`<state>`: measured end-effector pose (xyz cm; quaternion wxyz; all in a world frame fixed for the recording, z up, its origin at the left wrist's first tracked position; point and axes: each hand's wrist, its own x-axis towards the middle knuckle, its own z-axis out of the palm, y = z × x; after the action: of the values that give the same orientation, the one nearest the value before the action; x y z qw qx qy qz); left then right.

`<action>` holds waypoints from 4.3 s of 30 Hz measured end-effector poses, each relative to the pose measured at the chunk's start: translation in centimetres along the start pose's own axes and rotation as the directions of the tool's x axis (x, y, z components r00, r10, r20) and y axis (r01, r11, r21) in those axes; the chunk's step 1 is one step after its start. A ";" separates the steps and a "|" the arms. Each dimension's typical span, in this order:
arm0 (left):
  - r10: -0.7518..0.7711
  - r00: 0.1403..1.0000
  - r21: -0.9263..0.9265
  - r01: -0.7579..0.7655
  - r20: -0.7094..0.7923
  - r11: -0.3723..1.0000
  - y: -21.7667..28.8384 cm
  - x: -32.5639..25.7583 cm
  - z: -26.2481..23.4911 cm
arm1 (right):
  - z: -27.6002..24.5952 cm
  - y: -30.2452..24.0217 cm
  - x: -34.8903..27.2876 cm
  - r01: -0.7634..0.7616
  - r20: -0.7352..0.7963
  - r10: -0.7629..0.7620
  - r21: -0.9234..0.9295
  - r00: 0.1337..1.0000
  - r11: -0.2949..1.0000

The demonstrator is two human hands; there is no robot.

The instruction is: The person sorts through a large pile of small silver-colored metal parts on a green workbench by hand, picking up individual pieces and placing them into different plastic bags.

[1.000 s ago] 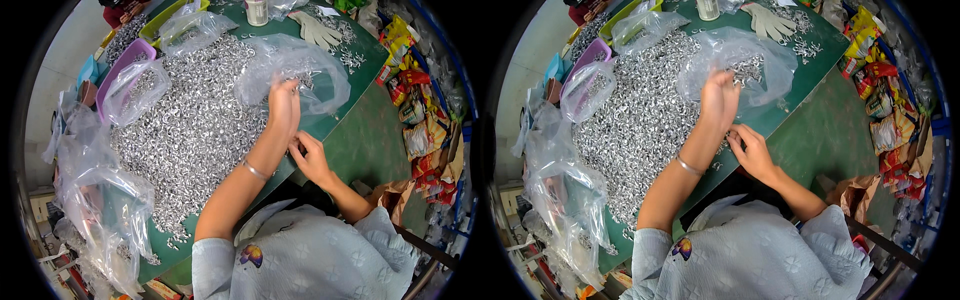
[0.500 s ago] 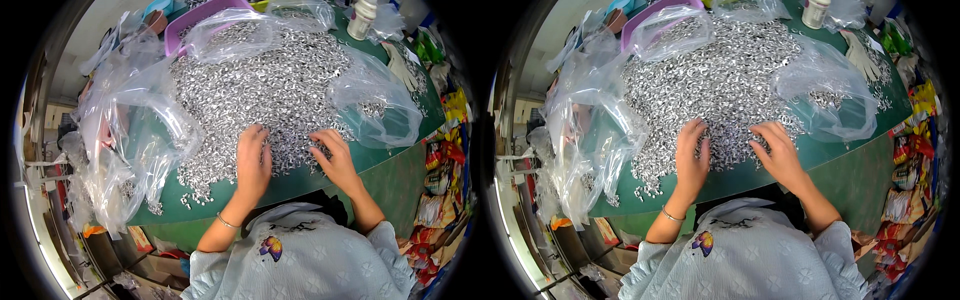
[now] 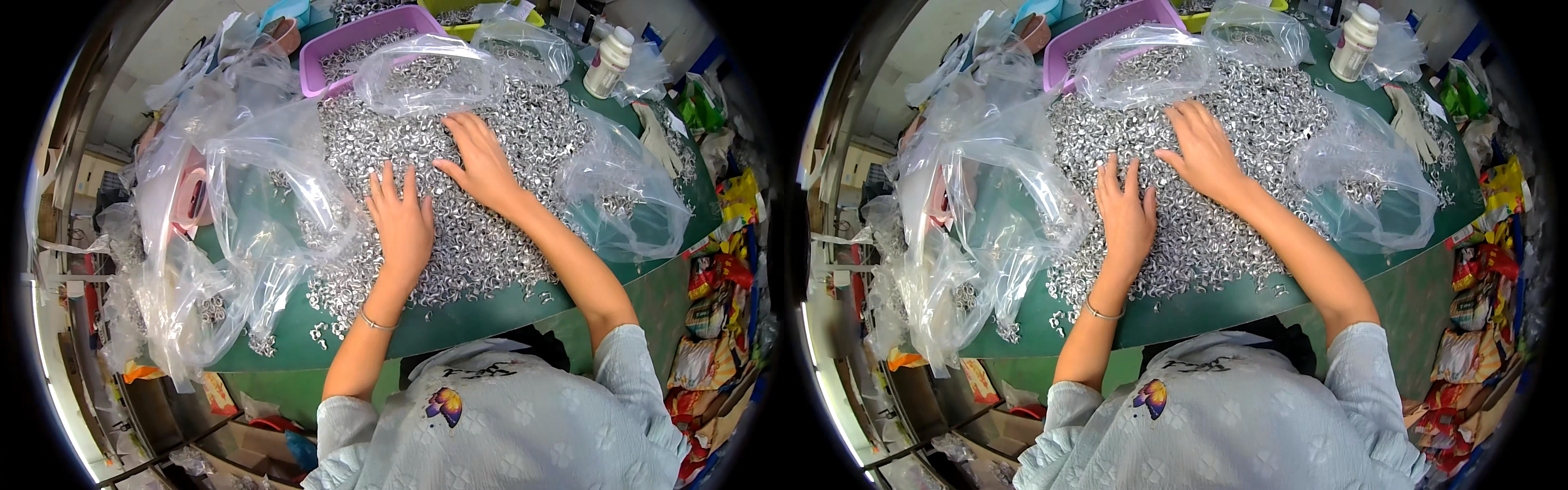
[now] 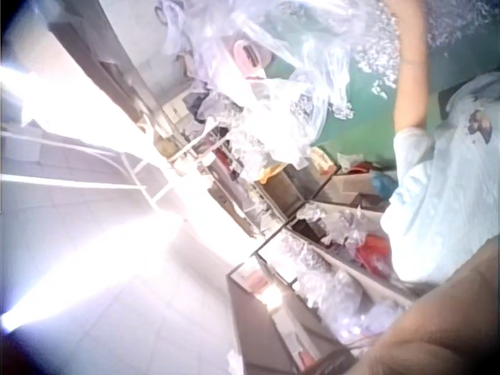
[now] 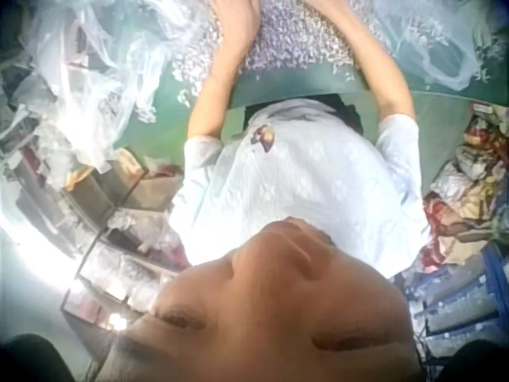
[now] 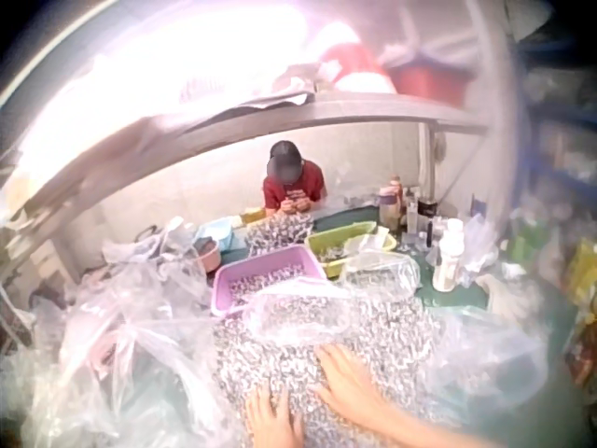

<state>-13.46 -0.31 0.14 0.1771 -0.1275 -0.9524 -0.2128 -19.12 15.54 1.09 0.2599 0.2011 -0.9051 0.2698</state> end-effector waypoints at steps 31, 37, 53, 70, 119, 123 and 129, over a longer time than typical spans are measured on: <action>0.103 0.995 -0.092 -0.104 -0.019 0.990 -2.5 3.7 -0.5 | 1.4 -0.9 0.6 -0.028 0.074 0.015 0.170 0.997 0.985; 0.153 0.988 -0.179 -0.146 0.026 0.973 -3.4 3.4 -1.5 | 0.7 -2.0 0.4 -0.038 0.144 0.002 0.251 0.990 0.967; 0.180 0.984 -0.245 -0.174 0.003 0.954 -2.9 2.6 -1.1 | 1.7 -2.5 0.4 -0.024 0.108 -0.002 0.239 0.994 0.971; 0.198 0.980 -0.293 -0.190 -0.001 0.937 -2.7 1.8 -1.1 | 2.4 -4.2 -1.6 0.014 0.010 -0.016 0.198 1.000 0.980; 0.160 0.973 -0.222 -0.121 0.167 0.968 -1.7 -10.4 -5.1 | -4.0 -7.7 -12.6 0.168 0.449 -0.205 0.122 0.870 0.978; 0.107 0.987 -0.232 -0.076 0.121 0.970 -2.4 -11.9 -5.2 | -5.4 -6.9 -13.9 0.155 0.432 -0.164 0.055 0.887 0.986; -0.013 0.997 -0.226 0.029 0.070 0.974 -2.6 -12.4 -5.7 | -6.4 -5.5 -13.8 -0.053 0.115 0.037 0.140 0.993 0.989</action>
<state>-1.48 -7.21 -0.83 0.1266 -0.1441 -0.9286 -0.3176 -3.18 18.15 -0.22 0.1876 0.2134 -0.9008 0.3282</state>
